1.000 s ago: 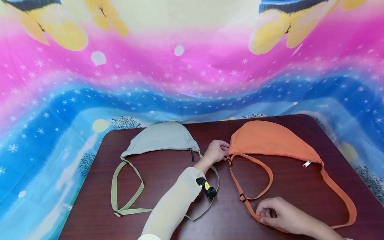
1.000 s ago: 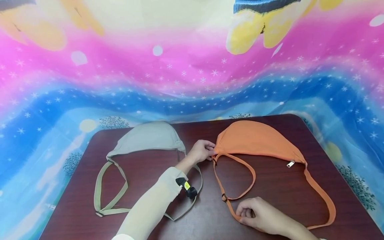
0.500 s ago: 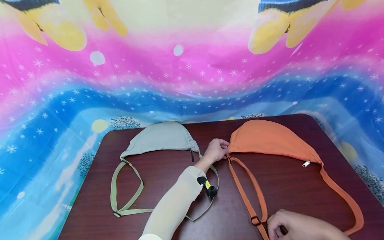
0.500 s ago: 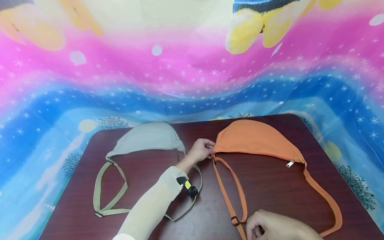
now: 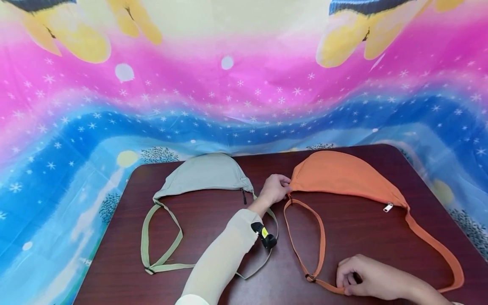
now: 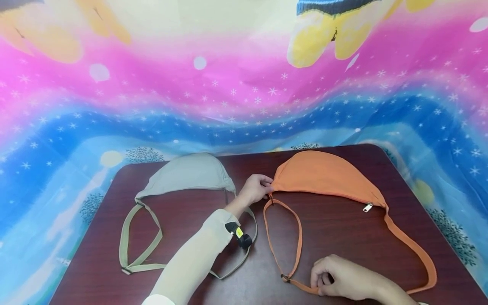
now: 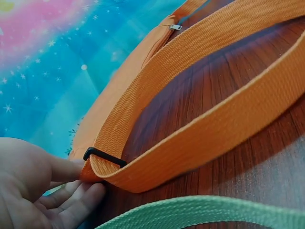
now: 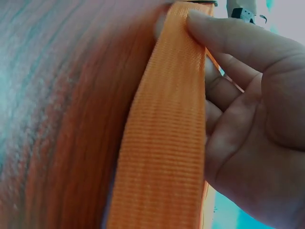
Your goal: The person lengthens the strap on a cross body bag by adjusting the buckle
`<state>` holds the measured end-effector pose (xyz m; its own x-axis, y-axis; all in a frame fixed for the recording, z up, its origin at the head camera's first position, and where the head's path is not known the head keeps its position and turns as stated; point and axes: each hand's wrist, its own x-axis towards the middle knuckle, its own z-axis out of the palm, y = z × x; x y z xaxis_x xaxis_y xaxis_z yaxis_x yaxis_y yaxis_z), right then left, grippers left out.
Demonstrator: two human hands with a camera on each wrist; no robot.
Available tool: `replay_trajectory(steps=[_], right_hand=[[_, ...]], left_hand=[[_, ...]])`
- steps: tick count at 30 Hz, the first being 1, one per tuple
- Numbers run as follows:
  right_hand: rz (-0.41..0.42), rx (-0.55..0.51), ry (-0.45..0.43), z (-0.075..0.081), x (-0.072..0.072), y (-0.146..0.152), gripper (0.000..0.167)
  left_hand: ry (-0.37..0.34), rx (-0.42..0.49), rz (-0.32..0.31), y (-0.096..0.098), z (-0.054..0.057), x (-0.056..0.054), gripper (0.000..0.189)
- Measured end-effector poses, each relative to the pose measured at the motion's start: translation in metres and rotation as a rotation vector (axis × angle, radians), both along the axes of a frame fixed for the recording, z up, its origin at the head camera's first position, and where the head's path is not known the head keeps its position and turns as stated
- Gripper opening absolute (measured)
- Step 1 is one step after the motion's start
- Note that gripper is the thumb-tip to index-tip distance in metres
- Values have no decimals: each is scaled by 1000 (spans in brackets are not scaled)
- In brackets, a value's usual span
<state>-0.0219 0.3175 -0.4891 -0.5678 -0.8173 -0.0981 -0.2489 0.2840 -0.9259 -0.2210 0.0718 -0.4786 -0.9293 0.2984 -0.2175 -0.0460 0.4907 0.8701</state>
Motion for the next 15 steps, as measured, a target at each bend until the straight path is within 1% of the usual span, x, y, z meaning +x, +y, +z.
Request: replay_trajectory(steps=[5, 8, 13, 15], right_hand=[[-18, 33, 52, -4, -2, 1, 12], [-15, 43, 61, -3, -3, 1, 12], [-1, 55, 66, 3, -4, 3, 15], [-2, 57, 47, 7, -5, 4, 15]], left_hand=[[0, -19, -15, 0, 1, 0, 22], [10, -24, -32, -2, 1, -1, 23], [74, -56, -74, -10, 2, -6, 24], [110, -78, -92, -17, 5, -8, 24]])
